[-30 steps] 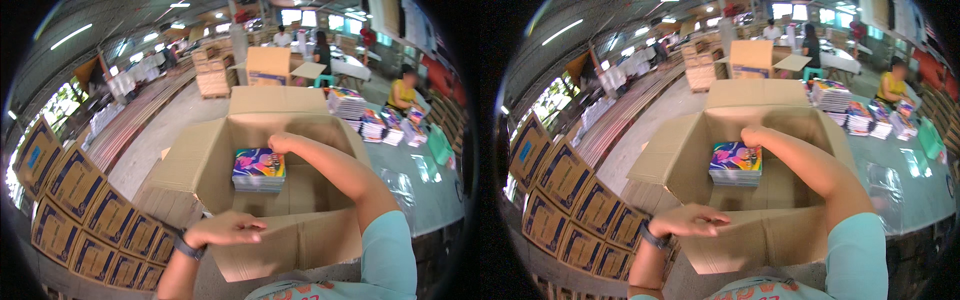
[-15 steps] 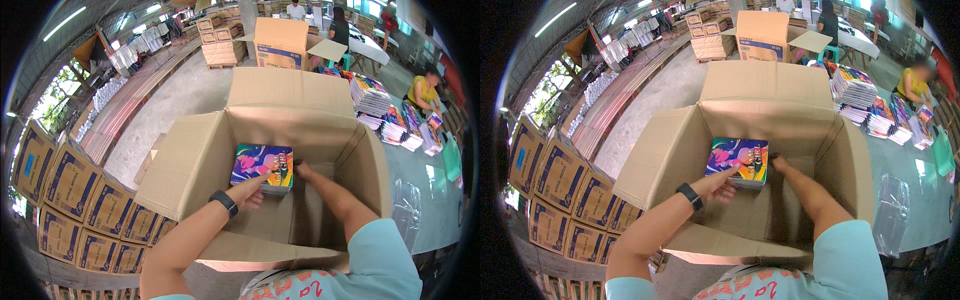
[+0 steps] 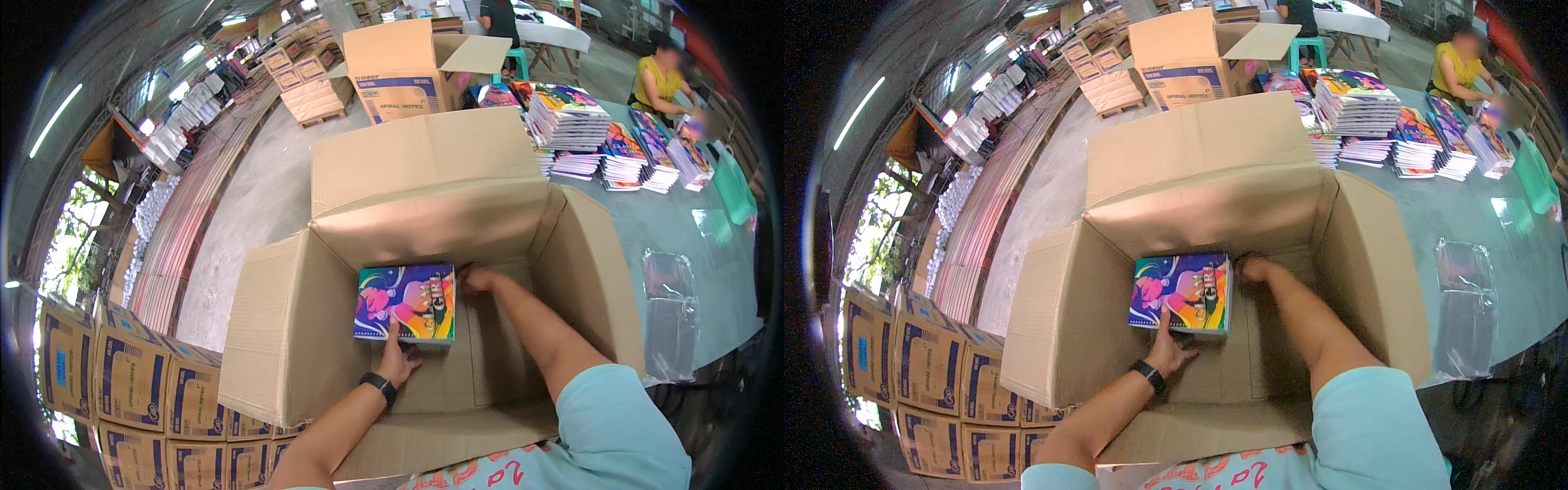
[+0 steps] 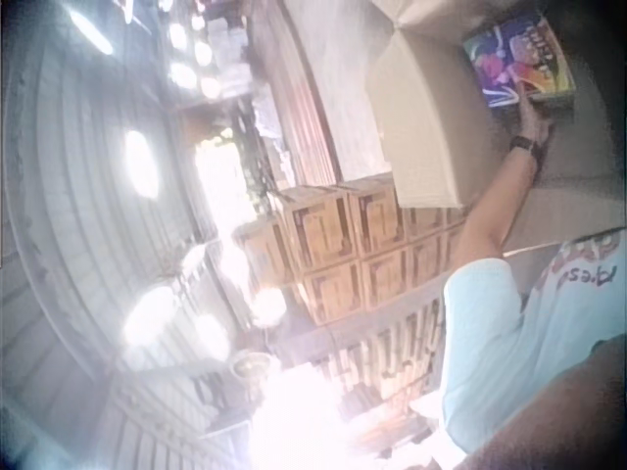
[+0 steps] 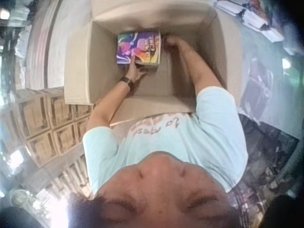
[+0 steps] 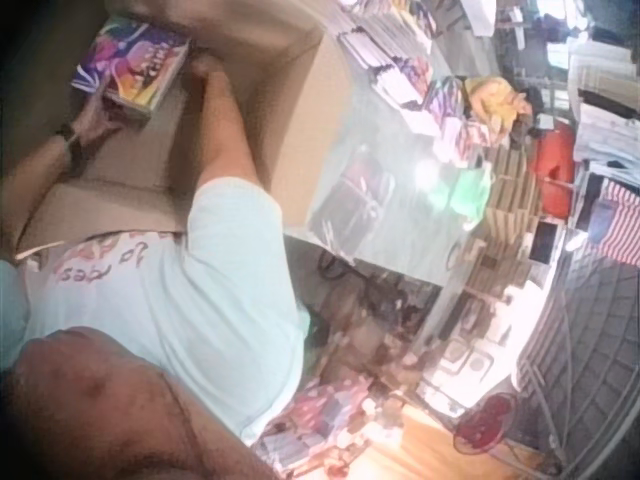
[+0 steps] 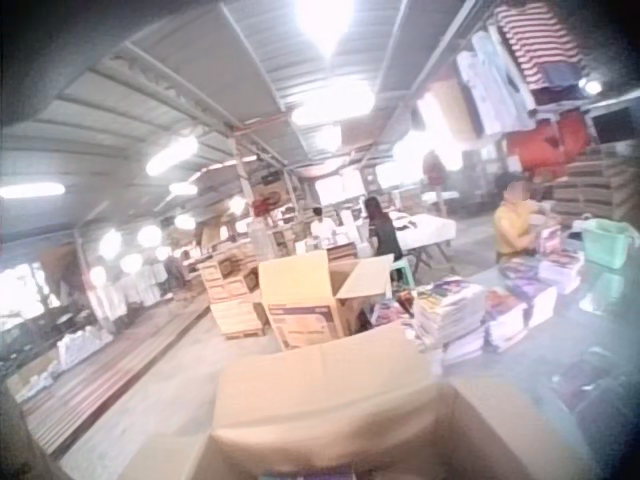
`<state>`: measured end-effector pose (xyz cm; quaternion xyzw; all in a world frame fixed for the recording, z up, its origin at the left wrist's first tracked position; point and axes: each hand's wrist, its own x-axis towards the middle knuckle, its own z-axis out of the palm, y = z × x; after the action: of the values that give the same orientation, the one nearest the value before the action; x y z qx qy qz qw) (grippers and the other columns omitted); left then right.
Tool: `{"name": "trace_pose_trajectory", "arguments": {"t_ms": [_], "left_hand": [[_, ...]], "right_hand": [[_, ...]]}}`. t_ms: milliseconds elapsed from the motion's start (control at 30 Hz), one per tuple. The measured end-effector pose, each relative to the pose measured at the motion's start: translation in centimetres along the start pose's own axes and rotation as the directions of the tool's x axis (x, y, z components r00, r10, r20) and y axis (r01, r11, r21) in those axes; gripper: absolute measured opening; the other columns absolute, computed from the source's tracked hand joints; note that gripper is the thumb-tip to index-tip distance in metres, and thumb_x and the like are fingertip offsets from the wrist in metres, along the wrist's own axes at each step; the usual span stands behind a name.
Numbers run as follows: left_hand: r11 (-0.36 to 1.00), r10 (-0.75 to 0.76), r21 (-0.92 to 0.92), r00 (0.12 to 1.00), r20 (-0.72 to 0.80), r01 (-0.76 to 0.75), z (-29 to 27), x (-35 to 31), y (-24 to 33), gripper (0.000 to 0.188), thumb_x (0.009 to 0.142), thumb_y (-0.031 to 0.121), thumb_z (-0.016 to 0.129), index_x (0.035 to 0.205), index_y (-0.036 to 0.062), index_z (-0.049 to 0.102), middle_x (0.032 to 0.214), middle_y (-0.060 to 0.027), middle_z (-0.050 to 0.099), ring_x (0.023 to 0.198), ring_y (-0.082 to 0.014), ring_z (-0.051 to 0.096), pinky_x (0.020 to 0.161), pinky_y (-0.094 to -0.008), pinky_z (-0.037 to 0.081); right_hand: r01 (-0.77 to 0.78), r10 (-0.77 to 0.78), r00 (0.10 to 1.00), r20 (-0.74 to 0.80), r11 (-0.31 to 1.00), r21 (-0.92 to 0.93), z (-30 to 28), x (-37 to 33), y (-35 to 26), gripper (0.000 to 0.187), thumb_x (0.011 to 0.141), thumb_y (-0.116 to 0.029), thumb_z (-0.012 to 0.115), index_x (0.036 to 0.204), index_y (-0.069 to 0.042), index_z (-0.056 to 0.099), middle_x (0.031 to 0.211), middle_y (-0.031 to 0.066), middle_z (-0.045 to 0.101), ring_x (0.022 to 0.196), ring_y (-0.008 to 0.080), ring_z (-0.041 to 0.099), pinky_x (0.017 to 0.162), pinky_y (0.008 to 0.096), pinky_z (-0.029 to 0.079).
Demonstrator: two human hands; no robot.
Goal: The person packs spiral-bound notebooks into cardboard boxes. They gather stacks of notebooks from a table, carry them to a larger packing area, and arrange them neatly inside shipping boxes.
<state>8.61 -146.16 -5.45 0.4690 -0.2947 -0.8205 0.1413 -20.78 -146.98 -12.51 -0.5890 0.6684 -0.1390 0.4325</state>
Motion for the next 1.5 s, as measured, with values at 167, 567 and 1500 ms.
{"name": "trace_pose_trajectory", "arguments": {"t_ms": [167, 567, 1500], "left_hand": [[1.0, -0.011, 0.006, 0.996, 0.083, 0.011, -0.8, -0.1, 0.4, 0.097, 0.069, 0.071, 0.053, 0.141, 0.0154, 0.018, 0.146, -0.0119, 0.013, 0.135, -0.0331, 0.005, 0.101, -0.0629, 0.003], [0.979, 0.143, -0.153, 0.989, 0.04, -0.136, -1.4, -0.9, -1.4, 0.051, 0.087, 0.04, 0.051, 0.125, 0.008, 0.042, 0.123, -0.0089, 0.051, 0.112, -0.024, 0.05, 0.099, -0.0429, 0.035], [0.851, 0.454, -0.443, 0.819, 0.351, -0.282, 0.8, -8.1, 4.2, 0.049, 0.086, 0.043, 0.048, 0.111, 0.0021, 0.052, 0.113, -0.015, 0.057, 0.104, -0.0297, 0.054, 0.093, -0.0427, 0.041]], "right_hand": [[-0.235, 0.221, 0.965, -0.143, 0.967, -0.095, -0.4, 2.3, 0.2, 0.03, 0.07, -0.019, 0.059, 0.097, -0.009, 0.068, 0.095, 0.0048, 0.067, 0.084, 0.0157, 0.06, 0.077, 0.0316, 0.046], [-0.205, 0.206, 0.977, 0.06, 0.978, -0.027, 1.7, 1.3, -5.1, 0.062, 0.077, -0.052, 0.057, 0.109, 0.002, 0.059, 0.111, 0.0161, 0.06, 0.098, 0.0266, 0.058, 0.088, 0.0365, 0.043], [0.178, -0.2, 0.98, -0.012, 0.844, 0.505, -9.3, -15.3, -22.3, 0.056, 0.073, -0.036, 0.072, 0.113, -0.001, 0.052, 0.094, 0.0082, 0.064, 0.081, 0.0148, 0.062, 0.071, 0.0307, 0.052]]}}
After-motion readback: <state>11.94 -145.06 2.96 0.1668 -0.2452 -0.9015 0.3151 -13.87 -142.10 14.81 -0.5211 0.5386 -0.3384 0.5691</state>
